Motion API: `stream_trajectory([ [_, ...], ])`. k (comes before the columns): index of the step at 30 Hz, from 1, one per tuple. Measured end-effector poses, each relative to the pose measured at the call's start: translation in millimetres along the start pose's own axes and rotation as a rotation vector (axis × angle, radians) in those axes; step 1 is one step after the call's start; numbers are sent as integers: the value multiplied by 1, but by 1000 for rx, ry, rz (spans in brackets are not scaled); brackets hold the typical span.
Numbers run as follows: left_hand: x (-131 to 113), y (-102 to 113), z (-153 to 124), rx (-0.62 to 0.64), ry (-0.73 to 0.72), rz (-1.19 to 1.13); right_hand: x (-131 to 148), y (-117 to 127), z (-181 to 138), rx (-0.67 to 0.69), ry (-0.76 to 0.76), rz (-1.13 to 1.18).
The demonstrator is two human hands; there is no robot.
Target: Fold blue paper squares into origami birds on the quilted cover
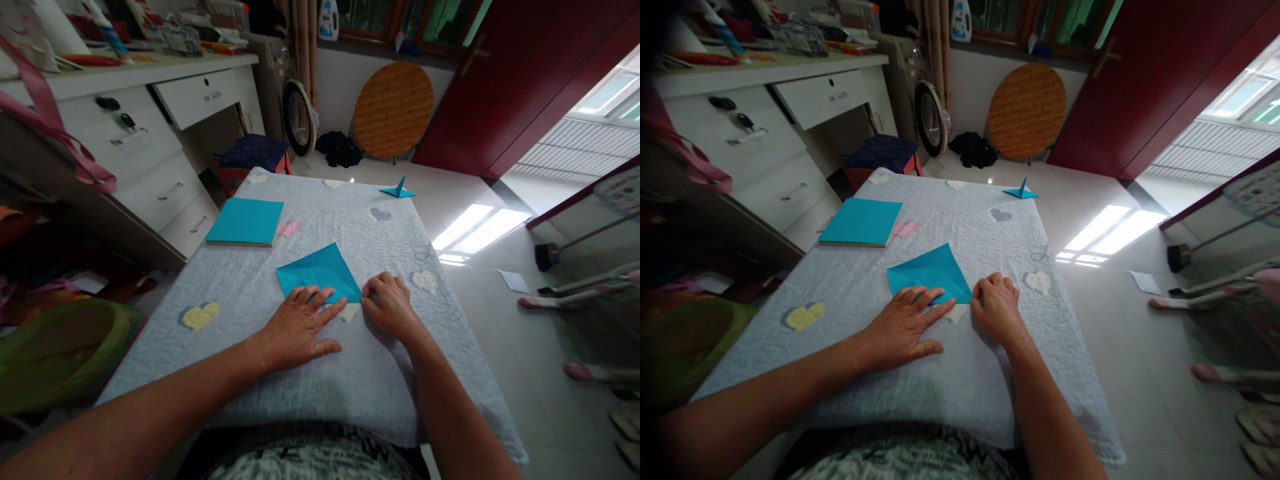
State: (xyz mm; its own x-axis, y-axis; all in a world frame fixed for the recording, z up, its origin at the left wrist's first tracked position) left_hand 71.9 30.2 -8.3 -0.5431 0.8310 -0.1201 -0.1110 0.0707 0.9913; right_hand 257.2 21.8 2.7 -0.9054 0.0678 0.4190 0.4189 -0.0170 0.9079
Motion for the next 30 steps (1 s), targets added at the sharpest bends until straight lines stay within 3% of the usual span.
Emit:
stream_trajectory([
  [8, 1, -2, 0, 0, 2, -15, -15, 4, 4, 32, 15, 83],
  [14, 0, 1, 1, 4, 2, -20, -25, 5, 6, -39, -8, 210],
  [18, 0, 1, 1, 8, 4, -19, -2, 9, 2, -130, 71, 201],
  [20, 0, 0, 0, -3, 4, -15, 16, 10, -1, -173, 181, 240],
  [24, -1, 1, -1, -13, -2, -6, 45, -3, -7, -53, 380, 356],
  [30, -2, 3, -3, 13, -13, 13, 51, -15, -11, -16, 412, 202],
])
Point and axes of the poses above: each hand's wrist, its own z-axis towards the middle knuckle, its own y-axis out of the back of the hand, x = y × z, the point moved 6 cm from there along z, towards the middle knuckle, and after that the axes turned 2 degrees about y, right-handed, at the moved point
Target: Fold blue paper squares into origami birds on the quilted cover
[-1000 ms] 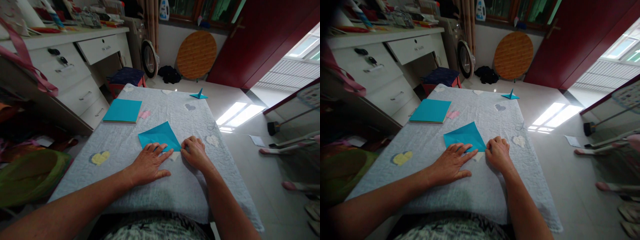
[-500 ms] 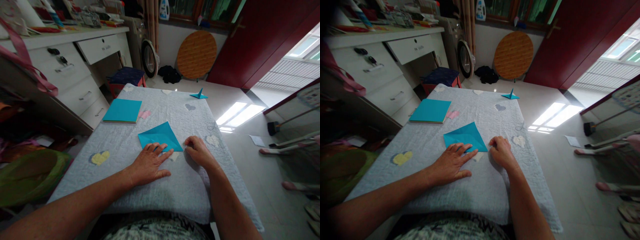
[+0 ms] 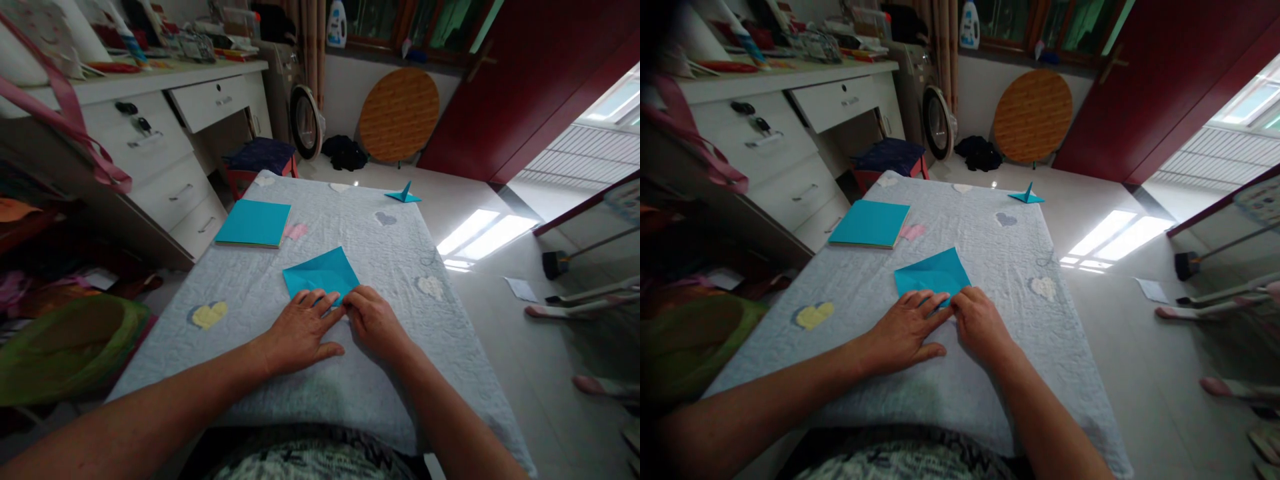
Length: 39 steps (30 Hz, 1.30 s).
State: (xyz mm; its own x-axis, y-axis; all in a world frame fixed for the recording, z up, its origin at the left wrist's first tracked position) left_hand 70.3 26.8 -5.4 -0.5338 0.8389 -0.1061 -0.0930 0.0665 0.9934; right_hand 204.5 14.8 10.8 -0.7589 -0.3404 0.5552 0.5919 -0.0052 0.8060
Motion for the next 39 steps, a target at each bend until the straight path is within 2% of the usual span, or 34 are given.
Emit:
stream_trajectory([
  [5, 8, 2, -12, 17, 31, 17, 7, -7, 2, 107, 25, -224],
  [12, 30, 8, -46, 6, 104, 61, 28, -12, -1, 224, -4, -508],
  [17, 33, 13, -62, -93, 132, 107, 39, -15, 0, 219, -34, -533],
  [25, 26, 16, -61, -149, 130, 93, 49, -19, -2, 220, -40, -536],
  [31, 27, 14, -62, -145, 139, 90, 39, -7, -15, 211, -37, -548],
  [39, 26, 12, -63, -158, 146, 107, -3, 24, -49, 138, -138, -600],
])
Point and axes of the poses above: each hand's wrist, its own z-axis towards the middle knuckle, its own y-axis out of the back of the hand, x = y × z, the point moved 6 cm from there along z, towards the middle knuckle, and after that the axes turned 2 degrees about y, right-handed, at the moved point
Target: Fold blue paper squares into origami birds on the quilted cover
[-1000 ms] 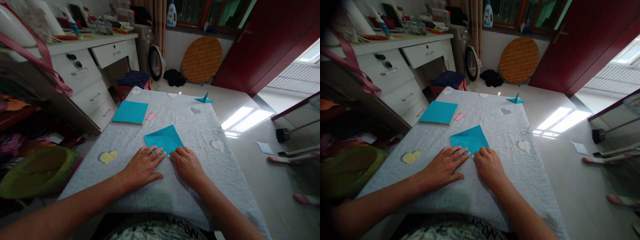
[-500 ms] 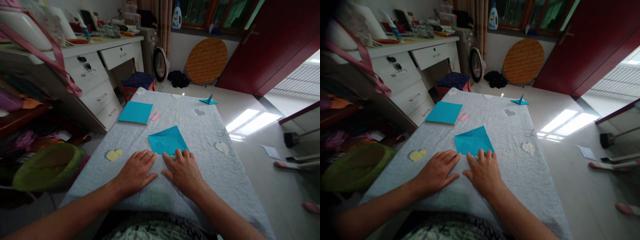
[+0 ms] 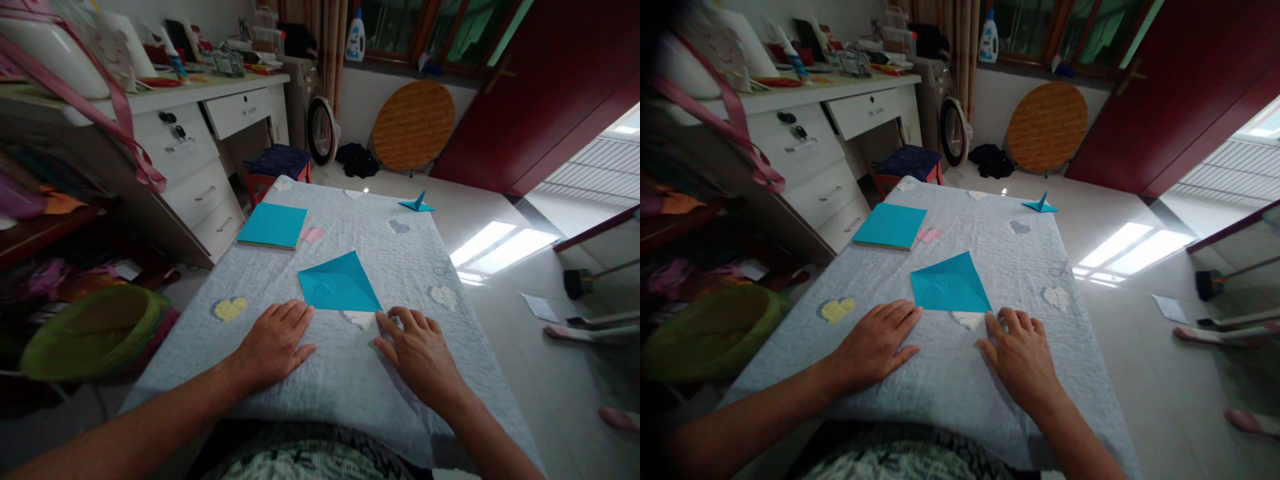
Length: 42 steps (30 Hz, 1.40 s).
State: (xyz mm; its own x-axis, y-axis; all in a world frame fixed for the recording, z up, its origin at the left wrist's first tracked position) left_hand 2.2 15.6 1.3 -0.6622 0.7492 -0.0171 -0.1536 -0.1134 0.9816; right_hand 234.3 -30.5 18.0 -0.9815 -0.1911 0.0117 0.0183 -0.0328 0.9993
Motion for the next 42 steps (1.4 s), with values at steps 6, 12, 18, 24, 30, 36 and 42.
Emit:
stream_trajectory([
  [6, 5, 1, -4, -55, 10, -92, -19, 16, 3, -60, -68, -16],
  [12, 31, 8, 19, -73, 120, -321, 14, 31, 42, -120, 16, 229],
  [18, 50, 0, 54, 88, 50, -352, 37, -1, 73, -65, -37, 386],
  [24, 53, -4, 61, 102, 9, -437, 34, -10, 72, -146, 14, 497],
  [30, 54, 9, 62, -88, 37, -534, 16, -11, 68, -307, -67, 833],
  [36, 54, 18, 62, -256, 76, -788, 9, -16, 69, -242, -127, 1195],
  [42, 52, 29, 61, -293, 81, -829, 4, -23, 69, -259, -141, 1311],
])
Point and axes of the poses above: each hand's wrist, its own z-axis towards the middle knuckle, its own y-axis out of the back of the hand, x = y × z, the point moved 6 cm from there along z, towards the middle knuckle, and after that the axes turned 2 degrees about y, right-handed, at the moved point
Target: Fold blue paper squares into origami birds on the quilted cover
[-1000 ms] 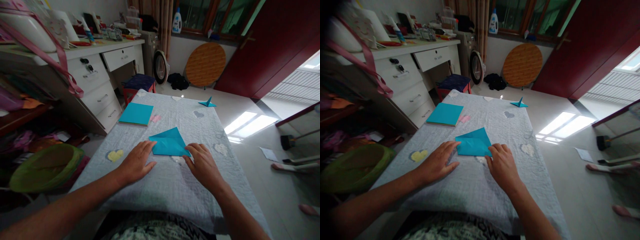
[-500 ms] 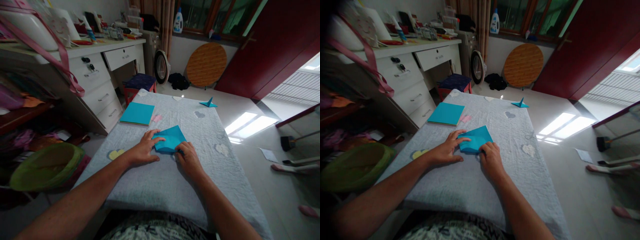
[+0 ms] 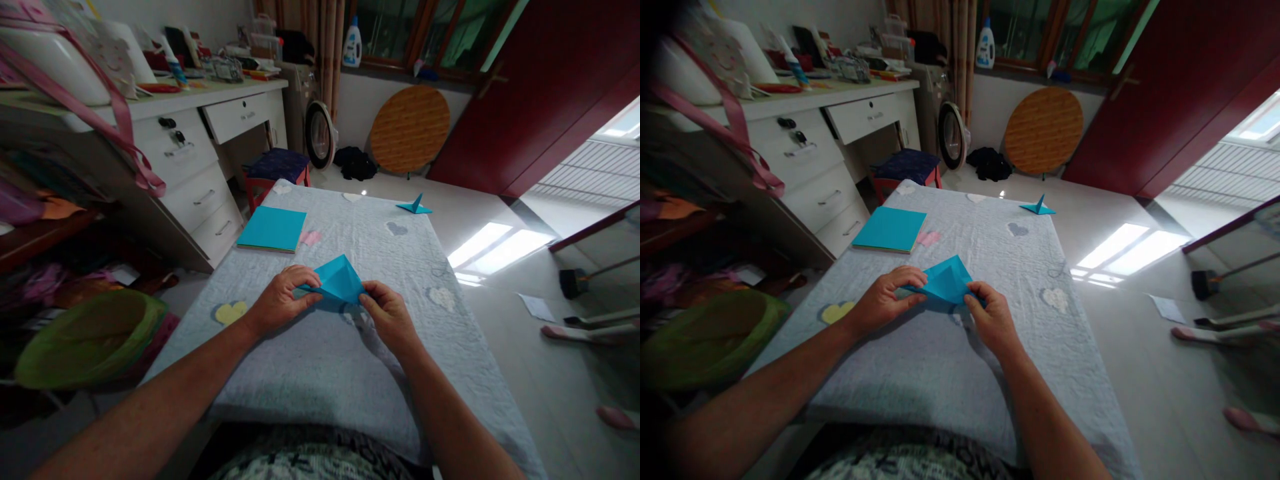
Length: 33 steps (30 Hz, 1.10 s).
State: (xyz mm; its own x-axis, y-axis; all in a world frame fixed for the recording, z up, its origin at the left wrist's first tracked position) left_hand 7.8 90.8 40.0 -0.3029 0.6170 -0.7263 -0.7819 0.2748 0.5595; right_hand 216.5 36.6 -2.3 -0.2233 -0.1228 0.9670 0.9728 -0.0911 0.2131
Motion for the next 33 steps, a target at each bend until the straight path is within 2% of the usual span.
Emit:
stream_trajectory([
  [3, 0, 5, 2, -2, -42, 78, 3, 2, -1, 0, 25, -20],
  [5, 1, 10, 1, -45, -73, 125, 11, 4, -2, -33, 95, -94],
  [9, -9, 18, -10, -155, -267, 328, 33, 9, -5, -162, 283, -340],
  [12, -19, 10, -23, -150, -423, 533, 37, 7, -8, -180, 323, -418],
  [17, -30, -9, -32, -133, -527, 706, 37, -3, -12, -89, 391, -363],
  [21, -42, -24, -30, -89, -562, 783, 37, -7, -14, -34, 430, -427],
  [24, -46, -28, -29, -31, -563, 753, 32, -5, -11, 8, 409, -483],
  [33, -23, -42, -24, 258, -414, 543, 19, 15, -2, 118, 191, -620],
])
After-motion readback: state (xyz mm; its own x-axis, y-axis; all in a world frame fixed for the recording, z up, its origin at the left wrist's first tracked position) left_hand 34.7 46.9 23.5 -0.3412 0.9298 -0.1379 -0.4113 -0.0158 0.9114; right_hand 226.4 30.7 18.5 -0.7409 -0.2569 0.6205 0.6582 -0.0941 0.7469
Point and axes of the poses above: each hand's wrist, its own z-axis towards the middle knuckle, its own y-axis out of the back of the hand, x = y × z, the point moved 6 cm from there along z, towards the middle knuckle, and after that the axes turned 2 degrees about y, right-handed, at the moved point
